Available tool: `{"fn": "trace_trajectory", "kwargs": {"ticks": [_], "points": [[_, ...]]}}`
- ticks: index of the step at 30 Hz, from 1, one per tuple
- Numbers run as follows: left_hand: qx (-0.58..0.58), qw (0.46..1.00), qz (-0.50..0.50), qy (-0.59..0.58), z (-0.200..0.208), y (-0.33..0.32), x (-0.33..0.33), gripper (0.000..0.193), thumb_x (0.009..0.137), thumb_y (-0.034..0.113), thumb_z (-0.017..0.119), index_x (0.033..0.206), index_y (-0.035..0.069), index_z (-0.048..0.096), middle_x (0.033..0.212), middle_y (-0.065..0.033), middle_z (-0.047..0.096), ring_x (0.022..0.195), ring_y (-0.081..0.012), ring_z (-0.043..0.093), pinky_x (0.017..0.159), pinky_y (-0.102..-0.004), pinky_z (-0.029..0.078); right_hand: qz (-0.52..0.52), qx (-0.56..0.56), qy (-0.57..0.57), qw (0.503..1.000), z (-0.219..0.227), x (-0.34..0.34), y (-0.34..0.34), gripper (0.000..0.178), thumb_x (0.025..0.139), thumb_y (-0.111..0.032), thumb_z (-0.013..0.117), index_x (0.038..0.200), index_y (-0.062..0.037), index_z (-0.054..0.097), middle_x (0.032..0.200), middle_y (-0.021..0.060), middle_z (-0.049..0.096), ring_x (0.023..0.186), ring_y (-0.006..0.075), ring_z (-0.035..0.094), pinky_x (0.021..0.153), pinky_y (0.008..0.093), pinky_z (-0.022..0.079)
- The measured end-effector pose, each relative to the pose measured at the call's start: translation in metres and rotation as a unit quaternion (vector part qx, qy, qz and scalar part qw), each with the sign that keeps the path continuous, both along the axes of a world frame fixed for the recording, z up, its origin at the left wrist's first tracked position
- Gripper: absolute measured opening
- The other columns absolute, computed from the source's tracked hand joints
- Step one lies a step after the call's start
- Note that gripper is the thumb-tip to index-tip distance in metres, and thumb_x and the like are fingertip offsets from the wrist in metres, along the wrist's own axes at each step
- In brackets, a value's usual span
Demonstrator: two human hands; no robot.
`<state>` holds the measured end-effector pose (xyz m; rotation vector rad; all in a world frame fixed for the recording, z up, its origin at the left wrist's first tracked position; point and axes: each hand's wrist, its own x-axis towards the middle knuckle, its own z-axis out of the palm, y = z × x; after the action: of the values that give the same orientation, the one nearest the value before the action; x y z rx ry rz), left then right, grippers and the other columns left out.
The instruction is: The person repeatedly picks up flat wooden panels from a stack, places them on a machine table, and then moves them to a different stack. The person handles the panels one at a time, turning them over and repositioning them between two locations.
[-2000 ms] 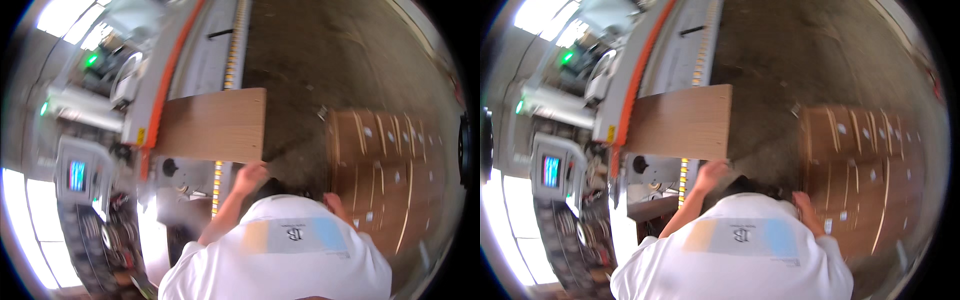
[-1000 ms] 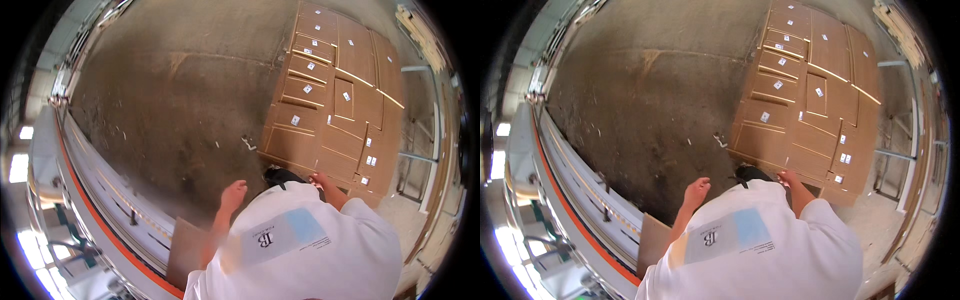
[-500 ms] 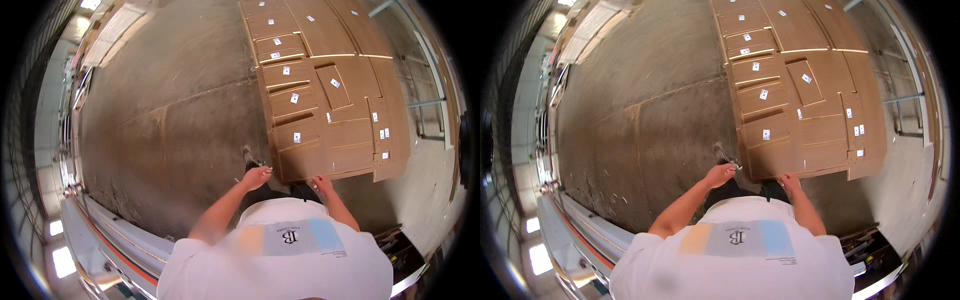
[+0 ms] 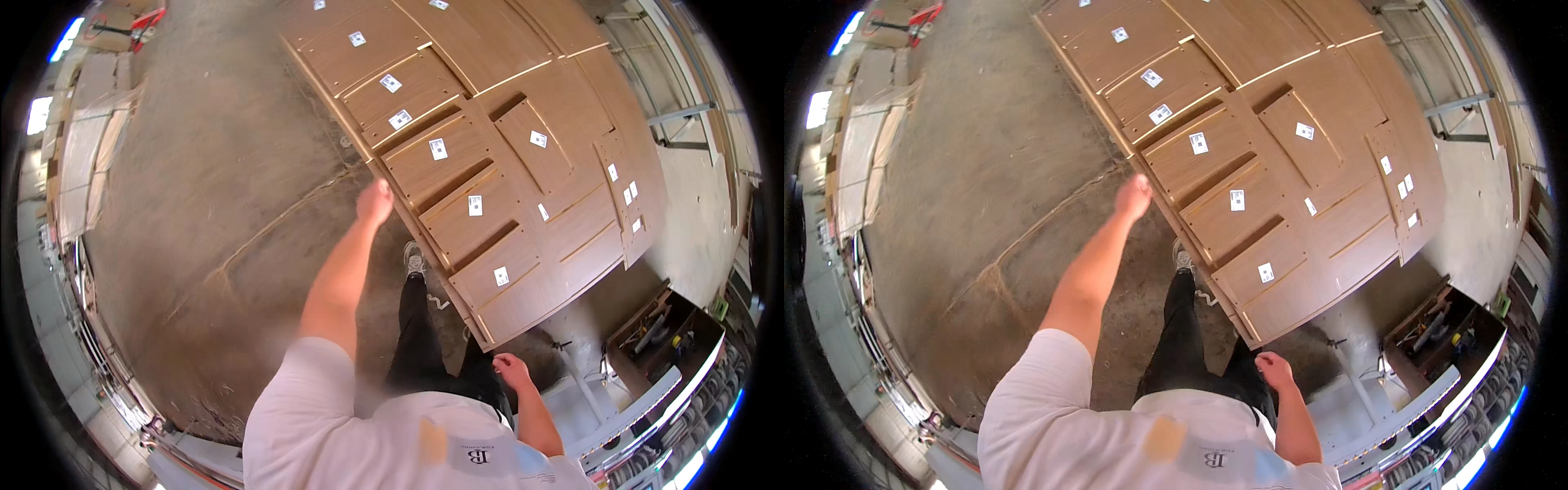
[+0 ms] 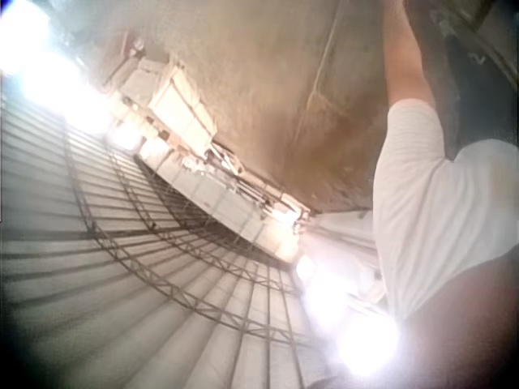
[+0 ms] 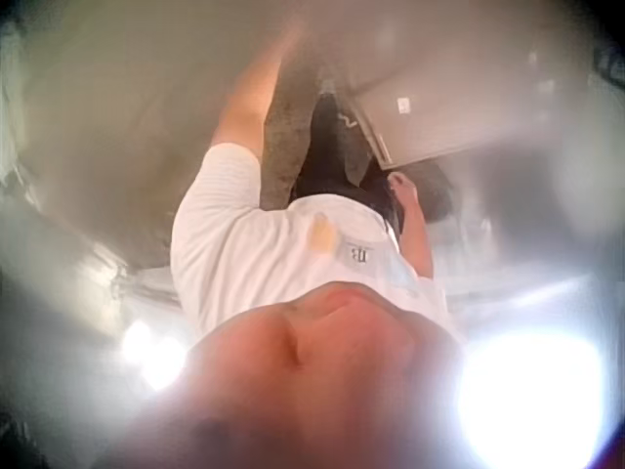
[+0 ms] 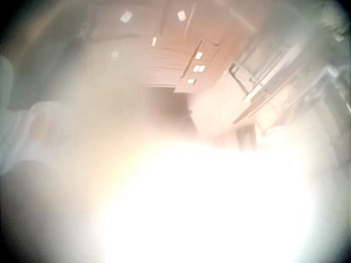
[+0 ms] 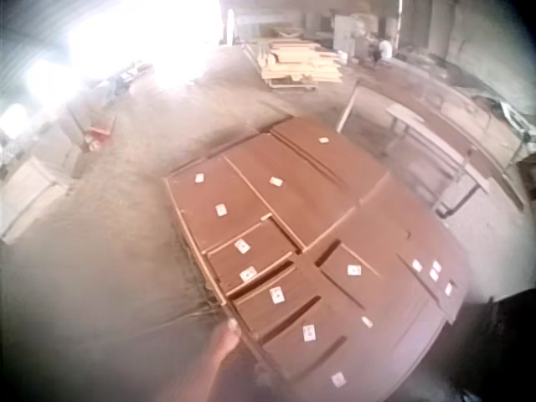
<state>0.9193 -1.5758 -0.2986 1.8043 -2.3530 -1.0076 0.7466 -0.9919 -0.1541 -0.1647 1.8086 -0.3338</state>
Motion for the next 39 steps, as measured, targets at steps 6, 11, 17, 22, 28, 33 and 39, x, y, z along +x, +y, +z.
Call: {"fn": "trace_trajectory", "kwargs": {"ticks": [6, 11, 17, 22, 28, 33, 39], "points": [[-0.115, 0.993, 0.019, -0.002, -0.038, -0.137, -0.022, 0.065, 0.085, 0.035, 0.078, 0.131, -0.001, 0.051, 0.130, -0.0250, 0.059, 0.122, -0.0409, 0.057, 0.102, -0.0484, 0.047, -0.190, 0.034, -0.049, 0.980, 0.000, 0.035, -0.064, 0.025, 0.099, -0.025, 0.066, 0.115, -0.0049, 0.070, 0.101, 0.0048, 0.073, 0.084, 0.0117, 0.068, 0.070, 0.0259, 0.052], [-0.193, 0.979, -0.066, -0.010, -0.038, -0.142, -0.033, 0.057, 0.077, 0.024, 0.084, 0.120, 0.000, 0.054, 0.115, -0.0221, 0.062, 0.113, -0.0421, 0.059, 0.096, -0.0487, 0.050, -0.227, 0.033, -0.019, 0.973, 0.007, 0.050, -0.080, 0.028, 0.099, -0.025, 0.065, 0.118, -0.0045, 0.069, 0.103, 0.0041, 0.073, 0.087, 0.0122, 0.068, 0.074, 0.0267, 0.053], [-0.189, 0.971, -0.135, -0.055, -0.064, -0.161, -0.013, 0.064, 0.076, 0.027, 0.085, 0.127, 0.003, 0.055, 0.115, -0.0179, 0.066, 0.108, -0.0381, 0.065, 0.090, -0.0465, 0.055, -0.279, 0.023, -0.024, 0.960, 0.003, 0.071, -0.066, 0.028, 0.097, -0.024, 0.065, 0.117, -0.0048, 0.068, 0.103, 0.0041, 0.073, 0.088, 0.0131, 0.068, 0.075, 0.0275, 0.053], [-0.124, 0.992, -0.010, -0.027, -0.062, -0.164, -0.041, 0.057, 0.070, 0.022, 0.089, 0.112, -0.004, 0.061, 0.111, -0.0218, 0.067, 0.095, -0.0361, 0.069, 0.085, -0.0464, 0.055, -0.320, -0.004, -0.026, 0.947, -0.013, 0.091, -0.037, 0.026, 0.098, -0.022, 0.063, 0.116, -0.0045, 0.068, 0.101, 0.0036, 0.072, 0.088, 0.0129, 0.068, 0.074, 0.0270, 0.053], [-0.106, 0.983, -0.147, 0.020, -0.035, -0.159, -0.037, 0.039, 0.075, 0.020, 0.085, 0.097, -0.002, 0.063, 0.092, -0.0131, 0.069, 0.084, -0.0261, 0.067, 0.075, -0.0398, 0.054, -0.362, 0.024, -0.025, 0.932, -0.003, 0.102, -0.017, 0.023, 0.098, -0.022, 0.063, 0.113, -0.0052, 0.069, 0.099, 0.0033, 0.072, 0.085, 0.0131, 0.068, 0.072, 0.0274, 0.053], [0.191, 0.968, -0.114, 0.117, 0.017, -0.117, -0.067, 0.022, 0.084, 0.017, 0.082, 0.094, 0.004, 0.068, 0.084, -0.0005, 0.068, 0.071, -0.0088, 0.062, 0.062, -0.0253, 0.051, -0.373, 0.037, -0.028, 0.927, -0.008, 0.114, -0.005, 0.025, 0.095, -0.023, 0.065, 0.109, -0.0030, 0.071, 0.098, 0.0049, 0.074, 0.084, 0.0157, 0.071, 0.076, 0.0285, 0.055], [0.101, 0.934, -0.283, 0.194, 0.006, -0.011, -0.204, 0.066, 0.073, 0.036, 0.090, 0.122, -0.001, 0.068, 0.109, -0.0142, 0.069, 0.097, -0.0248, 0.068, 0.086, -0.0368, 0.055, -0.410, -0.017, -0.029, 0.911, -0.024, 0.110, -0.020, 0.025, 0.096, -0.023, 0.064, 0.109, -0.0032, 0.071, 0.096, 0.0036, 0.073, 0.083, 0.0145, 0.071, 0.075, 0.0277, 0.054]]}}
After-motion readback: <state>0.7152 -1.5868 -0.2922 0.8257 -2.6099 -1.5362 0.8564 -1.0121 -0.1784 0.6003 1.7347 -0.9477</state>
